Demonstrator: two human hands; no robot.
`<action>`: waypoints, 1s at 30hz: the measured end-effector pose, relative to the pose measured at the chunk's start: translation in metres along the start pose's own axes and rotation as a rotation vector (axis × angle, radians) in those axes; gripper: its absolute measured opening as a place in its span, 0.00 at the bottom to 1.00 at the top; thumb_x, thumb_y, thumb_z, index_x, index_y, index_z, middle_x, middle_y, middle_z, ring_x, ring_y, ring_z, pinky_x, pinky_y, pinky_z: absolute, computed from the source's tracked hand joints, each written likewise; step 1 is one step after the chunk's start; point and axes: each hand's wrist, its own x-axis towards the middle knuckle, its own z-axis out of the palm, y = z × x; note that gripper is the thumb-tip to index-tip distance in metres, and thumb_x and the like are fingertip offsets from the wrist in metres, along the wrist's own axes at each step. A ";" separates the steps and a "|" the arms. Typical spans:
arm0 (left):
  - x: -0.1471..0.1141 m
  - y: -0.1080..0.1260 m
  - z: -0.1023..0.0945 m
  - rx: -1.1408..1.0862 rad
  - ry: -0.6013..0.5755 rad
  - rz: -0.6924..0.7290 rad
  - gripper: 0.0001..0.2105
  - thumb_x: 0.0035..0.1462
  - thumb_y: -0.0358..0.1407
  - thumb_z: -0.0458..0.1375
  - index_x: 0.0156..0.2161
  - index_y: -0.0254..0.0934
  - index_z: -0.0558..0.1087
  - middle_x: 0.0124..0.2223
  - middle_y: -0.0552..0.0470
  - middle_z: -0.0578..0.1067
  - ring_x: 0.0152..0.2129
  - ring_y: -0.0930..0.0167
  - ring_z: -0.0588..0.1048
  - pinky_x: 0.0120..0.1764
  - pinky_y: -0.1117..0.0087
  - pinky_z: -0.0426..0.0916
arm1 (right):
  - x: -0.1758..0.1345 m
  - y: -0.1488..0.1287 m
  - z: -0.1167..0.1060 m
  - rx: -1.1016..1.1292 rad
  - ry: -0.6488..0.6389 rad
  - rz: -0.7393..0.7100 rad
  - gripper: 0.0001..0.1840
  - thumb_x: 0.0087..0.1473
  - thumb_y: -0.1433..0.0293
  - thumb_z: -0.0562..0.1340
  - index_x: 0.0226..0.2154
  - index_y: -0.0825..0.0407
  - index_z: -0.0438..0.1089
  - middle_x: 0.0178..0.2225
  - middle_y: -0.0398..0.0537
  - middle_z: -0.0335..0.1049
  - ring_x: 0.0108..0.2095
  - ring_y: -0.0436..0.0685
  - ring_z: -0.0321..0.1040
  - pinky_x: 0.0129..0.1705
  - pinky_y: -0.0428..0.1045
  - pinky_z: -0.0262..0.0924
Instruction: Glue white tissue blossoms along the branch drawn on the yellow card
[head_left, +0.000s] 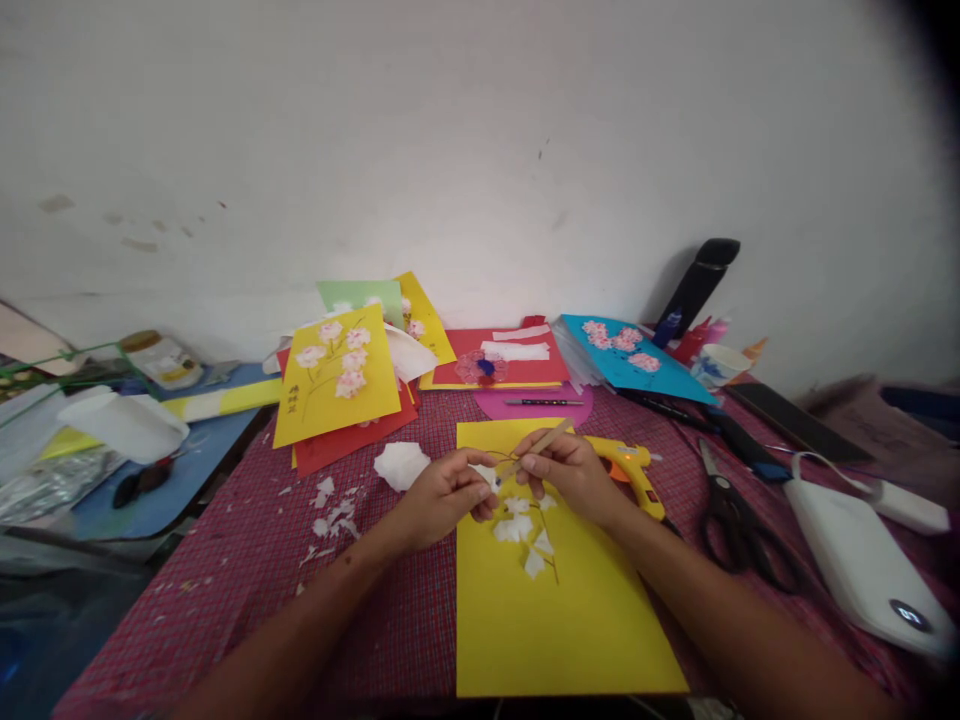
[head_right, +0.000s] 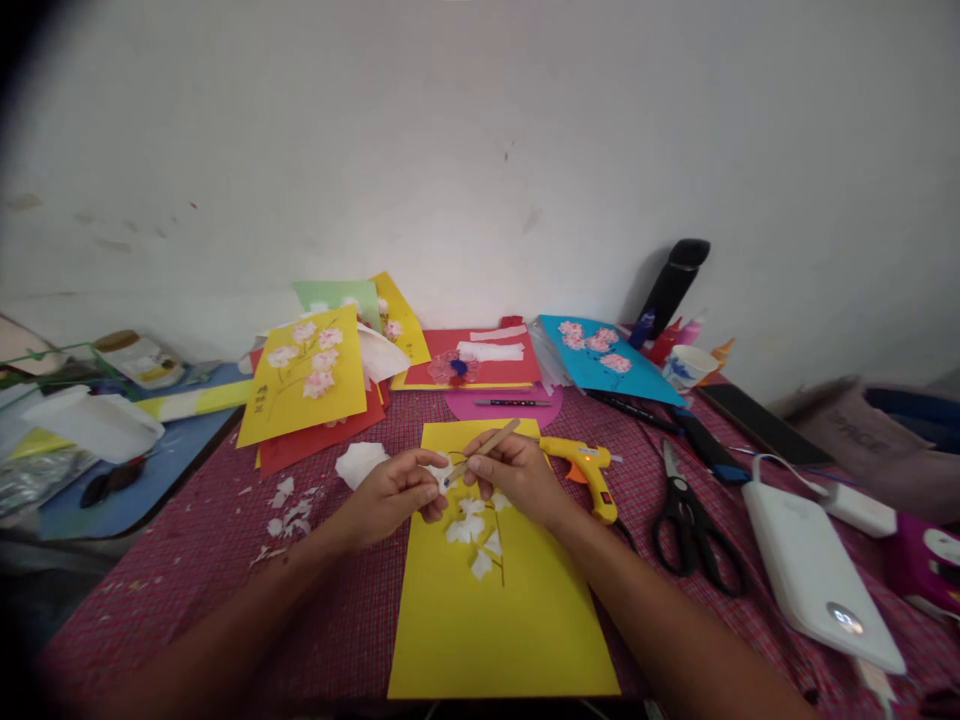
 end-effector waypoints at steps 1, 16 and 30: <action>0.001 -0.002 -0.001 -0.004 0.007 -0.002 0.18 0.56 0.41 0.60 0.49 0.36 0.66 0.31 0.49 0.78 0.27 0.71 0.77 0.32 0.69 0.70 | 0.000 0.000 0.000 -0.005 0.012 0.000 0.12 0.52 0.62 0.68 0.35 0.53 0.72 0.24 0.44 0.74 0.19 0.49 0.66 0.21 0.45 0.60; 0.005 -0.004 0.000 -0.048 0.048 0.026 0.18 0.52 0.38 0.65 0.46 0.34 0.68 0.29 0.52 0.76 0.29 0.71 0.76 0.34 0.69 0.67 | 0.002 -0.004 0.005 -0.145 0.117 -0.026 0.14 0.51 0.60 0.68 0.26 0.54 0.73 0.25 0.44 0.71 0.18 0.47 0.63 0.20 0.44 0.58; 0.006 -0.011 -0.003 0.023 0.091 0.001 0.15 0.55 0.42 0.62 0.42 0.33 0.70 0.37 0.46 0.78 0.30 0.71 0.77 0.33 0.70 0.70 | 0.002 -0.002 0.004 -0.236 0.099 -0.078 0.16 0.54 0.61 0.65 0.22 0.54 0.74 0.30 0.46 0.69 0.18 0.45 0.64 0.19 0.44 0.59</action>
